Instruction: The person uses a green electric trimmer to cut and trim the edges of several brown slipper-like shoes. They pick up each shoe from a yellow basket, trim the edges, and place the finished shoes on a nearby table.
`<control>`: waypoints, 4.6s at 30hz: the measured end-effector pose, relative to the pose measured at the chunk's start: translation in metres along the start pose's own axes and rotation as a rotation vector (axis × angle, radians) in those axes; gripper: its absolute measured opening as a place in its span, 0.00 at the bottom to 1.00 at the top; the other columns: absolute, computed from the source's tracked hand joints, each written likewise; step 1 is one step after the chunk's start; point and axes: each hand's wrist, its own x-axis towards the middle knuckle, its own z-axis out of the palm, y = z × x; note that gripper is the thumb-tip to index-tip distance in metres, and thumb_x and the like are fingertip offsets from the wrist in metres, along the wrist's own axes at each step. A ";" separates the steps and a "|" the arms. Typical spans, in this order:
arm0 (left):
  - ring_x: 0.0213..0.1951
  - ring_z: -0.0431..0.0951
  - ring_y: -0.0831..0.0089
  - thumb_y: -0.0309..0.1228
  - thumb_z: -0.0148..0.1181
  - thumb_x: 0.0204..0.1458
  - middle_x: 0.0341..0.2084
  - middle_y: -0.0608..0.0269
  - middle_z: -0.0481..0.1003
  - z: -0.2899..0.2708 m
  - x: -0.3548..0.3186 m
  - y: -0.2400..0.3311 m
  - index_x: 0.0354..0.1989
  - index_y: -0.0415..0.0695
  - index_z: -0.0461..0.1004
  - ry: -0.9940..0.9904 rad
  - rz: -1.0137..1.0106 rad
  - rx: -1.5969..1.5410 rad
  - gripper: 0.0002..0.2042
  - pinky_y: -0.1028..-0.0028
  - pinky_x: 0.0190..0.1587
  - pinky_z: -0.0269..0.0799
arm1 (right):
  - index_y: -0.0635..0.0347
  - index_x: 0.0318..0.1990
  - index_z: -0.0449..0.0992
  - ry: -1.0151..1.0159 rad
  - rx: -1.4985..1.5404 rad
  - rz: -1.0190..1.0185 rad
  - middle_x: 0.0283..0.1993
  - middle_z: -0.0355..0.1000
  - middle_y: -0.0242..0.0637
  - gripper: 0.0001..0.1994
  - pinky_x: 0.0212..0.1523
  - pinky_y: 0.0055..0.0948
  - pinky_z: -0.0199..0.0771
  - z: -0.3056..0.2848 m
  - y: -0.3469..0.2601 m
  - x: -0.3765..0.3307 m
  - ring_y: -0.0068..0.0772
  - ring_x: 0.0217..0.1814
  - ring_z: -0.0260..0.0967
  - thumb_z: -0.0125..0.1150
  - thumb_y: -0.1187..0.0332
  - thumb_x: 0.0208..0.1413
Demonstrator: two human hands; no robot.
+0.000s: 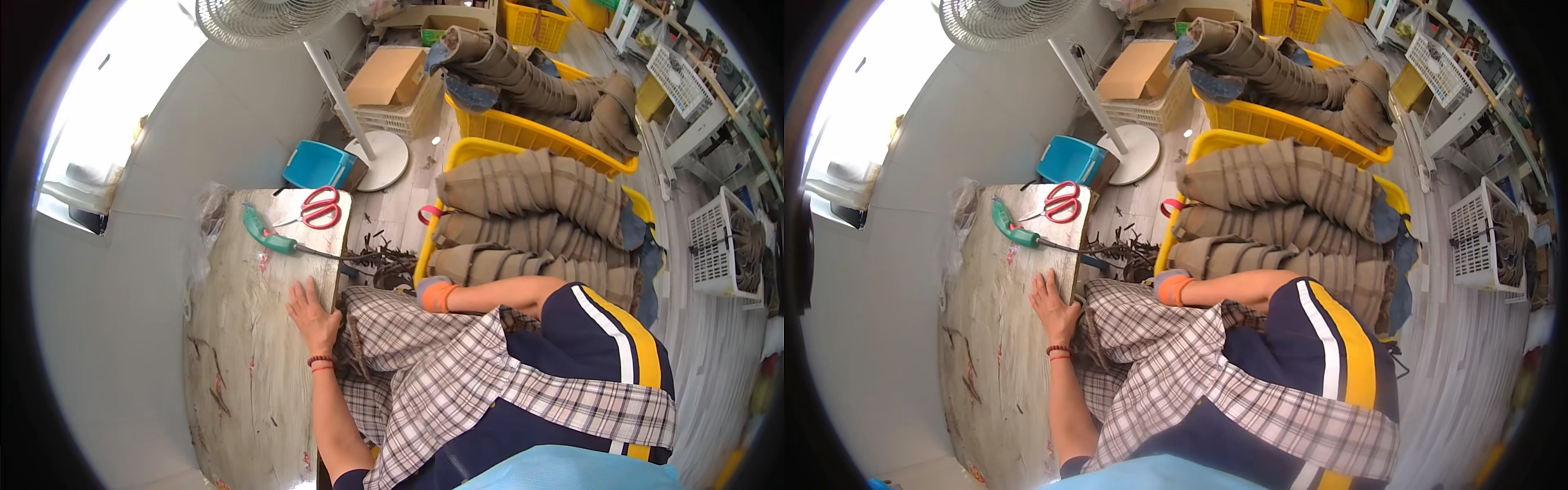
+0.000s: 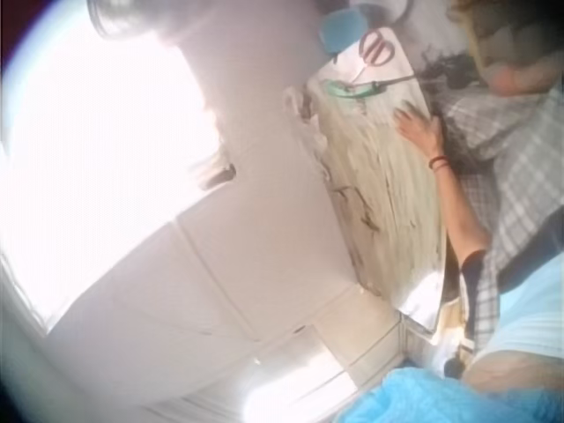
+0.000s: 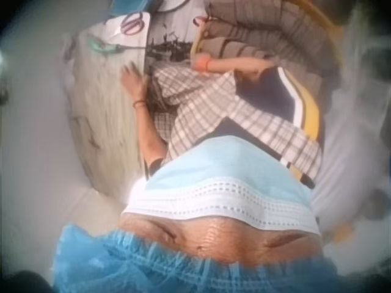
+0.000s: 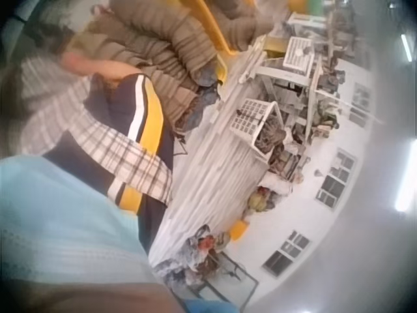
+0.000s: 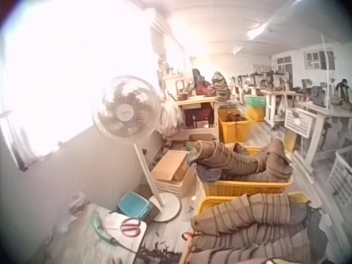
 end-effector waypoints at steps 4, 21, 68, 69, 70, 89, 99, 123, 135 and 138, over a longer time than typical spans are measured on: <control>0.67 0.46 0.51 0.33 0.62 0.31 0.64 0.47 0.51 -0.010 0.000 -0.008 0.64 0.48 0.54 0.022 0.034 0.043 0.43 0.50 0.66 0.36 | 0.62 0.36 0.80 0.026 0.021 -0.148 0.35 0.76 0.45 0.12 0.30 0.43 0.73 -0.022 -0.030 -0.014 0.45 0.36 0.76 0.53 0.67 0.50; 0.50 0.70 0.68 0.23 0.56 0.51 0.50 0.54 0.70 0.055 0.006 0.121 0.56 0.33 0.64 -0.433 -0.135 -1.109 0.22 0.73 0.53 0.64 | 0.62 0.45 0.75 0.747 0.615 1.057 0.46 0.72 0.51 0.27 0.50 0.37 0.67 -0.046 0.405 -0.323 0.49 0.51 0.68 0.54 0.45 0.52; 0.48 0.71 0.71 0.25 0.65 0.42 0.44 0.64 0.75 0.085 -0.017 0.189 0.51 0.39 0.71 -1.106 -0.182 -1.583 0.23 0.75 0.55 0.62 | 0.63 0.56 0.63 0.397 2.032 0.340 0.53 0.67 0.48 0.22 0.54 0.48 0.68 0.001 0.281 -0.349 0.51 0.52 0.67 0.52 0.66 0.54; 0.48 0.71 0.71 0.25 0.65 0.42 0.45 0.63 0.75 0.070 -0.021 0.188 0.51 0.38 0.71 -1.089 -0.164 -1.644 0.23 0.74 0.55 0.62 | 0.63 0.56 0.63 0.403 2.041 0.320 0.53 0.68 0.48 0.22 0.54 0.48 0.69 -0.009 0.267 -0.358 0.51 0.52 0.68 0.52 0.66 0.54; 0.48 0.71 0.71 0.24 0.64 0.43 0.45 0.63 0.75 0.056 -0.023 0.186 0.51 0.38 0.70 -1.072 -0.145 -1.708 0.23 0.74 0.55 0.62 | 0.64 0.56 0.63 0.404 2.045 0.300 0.52 0.68 0.48 0.22 0.53 0.47 0.69 -0.024 0.248 -0.367 0.51 0.51 0.68 0.51 0.65 0.54; 0.50 0.72 0.65 0.24 0.49 0.39 0.47 0.54 0.71 -0.176 -0.254 -0.041 0.54 0.32 0.64 0.735 -0.422 -1.411 0.27 0.68 0.53 0.68 | 0.58 0.54 0.63 0.157 1.530 -0.757 0.43 0.71 0.35 0.21 0.47 0.33 0.72 -0.211 0.027 -0.082 0.31 0.43 0.70 0.56 0.71 0.51; 0.50 0.71 0.61 0.23 0.65 0.43 0.48 0.56 0.72 -0.129 -0.371 -0.159 0.53 0.34 0.67 1.181 -0.820 -1.496 0.25 0.62 0.54 0.66 | 0.71 0.51 0.69 -0.450 0.975 -0.989 0.47 0.72 0.39 0.29 0.53 0.28 0.68 -0.179 -0.367 0.057 0.31 0.50 0.69 0.70 0.66 0.39; 0.47 0.71 0.72 0.21 0.63 0.46 0.47 0.60 0.73 -0.177 -0.346 -0.068 0.51 0.34 0.70 1.092 -0.810 -0.787 0.21 0.74 0.52 0.65 | 0.63 0.44 0.72 0.603 -0.094 -0.419 0.43 0.73 0.53 0.25 0.48 0.43 0.69 -0.209 -0.249 0.153 0.55 0.47 0.70 0.63 0.51 0.45; 0.56 0.66 0.57 0.30 0.46 0.59 0.55 0.51 0.66 -0.252 -0.439 -0.010 0.58 0.36 0.61 1.814 -0.564 -1.429 0.19 0.55 0.59 0.61 | 0.61 0.37 0.72 0.171 0.863 -0.754 0.24 0.68 0.30 0.12 0.24 0.23 0.66 -0.255 -0.171 0.068 0.21 0.21 0.64 0.65 0.68 0.46; 0.59 0.64 0.55 0.30 0.40 0.61 0.57 0.46 0.64 -0.264 -0.446 0.004 0.57 0.34 0.62 1.647 -0.342 -1.801 0.18 0.54 0.61 0.59 | 0.63 0.39 0.71 -0.096 0.841 -0.891 0.24 0.68 0.30 0.13 0.23 0.22 0.66 -0.261 -0.157 0.033 0.22 0.21 0.65 0.65 0.69 0.48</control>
